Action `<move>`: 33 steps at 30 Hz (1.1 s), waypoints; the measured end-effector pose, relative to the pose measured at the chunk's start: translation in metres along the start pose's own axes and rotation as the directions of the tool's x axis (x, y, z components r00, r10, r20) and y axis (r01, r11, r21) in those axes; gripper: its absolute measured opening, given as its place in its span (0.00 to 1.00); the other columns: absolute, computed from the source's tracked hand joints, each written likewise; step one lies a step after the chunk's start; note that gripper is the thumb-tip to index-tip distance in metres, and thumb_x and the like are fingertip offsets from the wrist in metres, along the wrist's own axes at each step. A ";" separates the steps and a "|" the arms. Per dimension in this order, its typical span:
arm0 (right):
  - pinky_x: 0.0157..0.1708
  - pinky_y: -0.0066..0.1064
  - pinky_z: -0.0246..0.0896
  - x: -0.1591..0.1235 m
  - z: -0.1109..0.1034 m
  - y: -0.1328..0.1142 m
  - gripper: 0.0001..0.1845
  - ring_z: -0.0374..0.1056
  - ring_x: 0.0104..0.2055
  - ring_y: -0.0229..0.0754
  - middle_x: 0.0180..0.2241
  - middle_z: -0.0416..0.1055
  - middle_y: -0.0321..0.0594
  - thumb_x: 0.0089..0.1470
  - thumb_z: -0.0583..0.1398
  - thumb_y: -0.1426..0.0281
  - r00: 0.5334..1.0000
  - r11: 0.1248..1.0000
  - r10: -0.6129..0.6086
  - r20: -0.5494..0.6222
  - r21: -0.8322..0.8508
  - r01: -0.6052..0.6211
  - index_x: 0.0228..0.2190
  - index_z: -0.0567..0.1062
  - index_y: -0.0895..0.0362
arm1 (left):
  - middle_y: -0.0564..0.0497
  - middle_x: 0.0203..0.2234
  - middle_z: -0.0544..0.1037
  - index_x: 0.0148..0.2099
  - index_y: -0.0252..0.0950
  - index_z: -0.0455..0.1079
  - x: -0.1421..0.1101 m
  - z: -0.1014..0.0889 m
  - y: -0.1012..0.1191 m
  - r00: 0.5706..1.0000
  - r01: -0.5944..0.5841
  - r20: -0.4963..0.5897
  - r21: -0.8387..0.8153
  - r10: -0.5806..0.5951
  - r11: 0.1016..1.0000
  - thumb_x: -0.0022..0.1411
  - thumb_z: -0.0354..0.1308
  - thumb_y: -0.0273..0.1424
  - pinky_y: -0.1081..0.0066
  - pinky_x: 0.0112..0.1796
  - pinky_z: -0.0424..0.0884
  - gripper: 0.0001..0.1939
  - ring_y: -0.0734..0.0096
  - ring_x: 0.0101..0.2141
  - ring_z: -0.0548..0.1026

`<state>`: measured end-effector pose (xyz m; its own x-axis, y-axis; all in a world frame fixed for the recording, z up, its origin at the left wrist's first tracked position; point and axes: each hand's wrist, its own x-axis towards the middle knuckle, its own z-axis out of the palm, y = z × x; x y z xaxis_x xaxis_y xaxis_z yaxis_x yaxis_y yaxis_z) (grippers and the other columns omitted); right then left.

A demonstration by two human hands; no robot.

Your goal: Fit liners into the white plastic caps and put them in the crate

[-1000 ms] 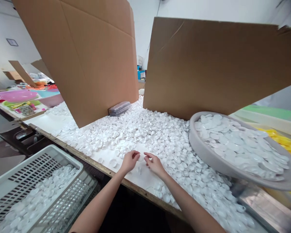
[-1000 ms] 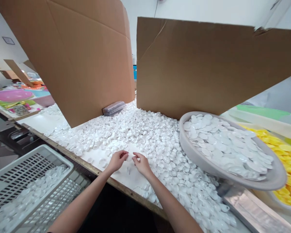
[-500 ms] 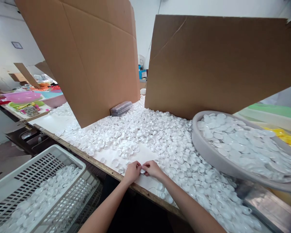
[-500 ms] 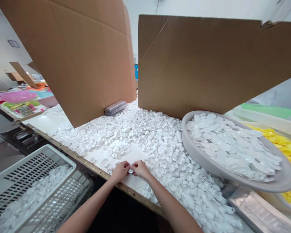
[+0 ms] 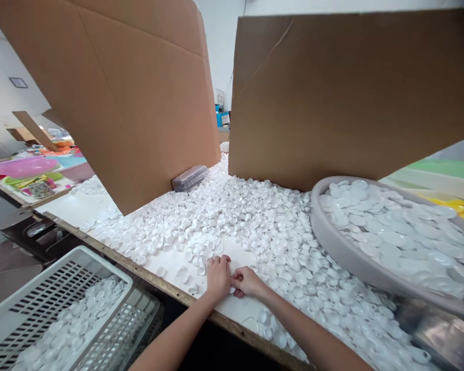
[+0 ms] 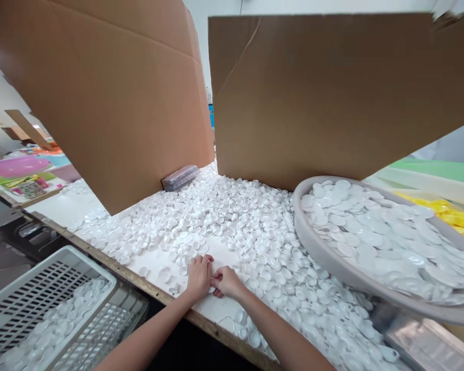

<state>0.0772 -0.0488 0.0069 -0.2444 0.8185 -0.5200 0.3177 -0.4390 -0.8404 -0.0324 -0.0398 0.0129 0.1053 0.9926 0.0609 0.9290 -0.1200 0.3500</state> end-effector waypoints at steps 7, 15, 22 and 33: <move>0.16 0.24 0.61 0.006 -0.002 0.007 0.06 0.65 0.16 0.35 0.12 0.63 0.31 0.43 0.56 0.73 0.999 0.999 -0.028 0.019 0.020 0.027 0.21 0.61 0.59 | 0.48 0.35 0.64 0.40 0.40 0.62 0.000 -0.003 -0.003 1.000 0.021 0.004 0.020 -0.022 1.000 0.59 0.38 0.31 0.66 0.38 0.51 0.12 0.65 0.38 0.59; 0.18 0.23 0.60 -0.001 0.001 -0.009 0.04 0.65 0.18 0.35 0.14 0.63 0.32 0.42 0.56 0.73 0.993 0.993 -0.088 0.076 -0.071 0.094 0.21 0.64 0.61 | 0.49 0.30 0.69 0.34 0.41 0.67 -0.011 -0.021 -0.003 0.991 -0.128 0.034 0.022 0.127 0.992 0.59 0.38 0.34 0.68 0.34 0.55 0.15 0.67 0.32 0.64; 0.44 0.33 0.55 0.022 0.011 -0.034 0.18 0.60 0.46 0.42 0.44 0.63 0.47 0.50 0.49 0.73 0.891 0.796 -0.454 -0.014 -0.456 0.399 0.44 0.64 0.60 | 0.47 0.23 0.67 0.41 0.40 0.65 -0.052 -0.127 -0.127 0.825 0.477 -0.439 0.204 -0.356 0.855 0.59 0.34 0.37 0.64 0.33 0.56 0.19 0.61 0.31 0.65; 0.35 0.29 0.55 -0.002 0.020 0.012 0.08 0.61 0.38 0.42 0.39 0.60 0.47 0.46 0.53 0.72 0.852 0.594 -0.486 -0.194 -0.788 0.159 0.31 0.69 0.61 | 0.50 0.36 0.66 0.43 0.38 0.62 0.006 -0.063 -0.050 0.968 -0.081 -0.242 -0.024 0.073 0.996 0.56 0.43 0.30 0.71 0.39 0.58 0.12 0.71 0.36 0.64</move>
<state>0.0630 -0.0627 -0.0051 -0.1847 0.9828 -0.0052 0.8721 0.1614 -0.4620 -0.1004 -0.0287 0.0552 0.0839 0.9469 0.3104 0.9087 -0.2005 0.3662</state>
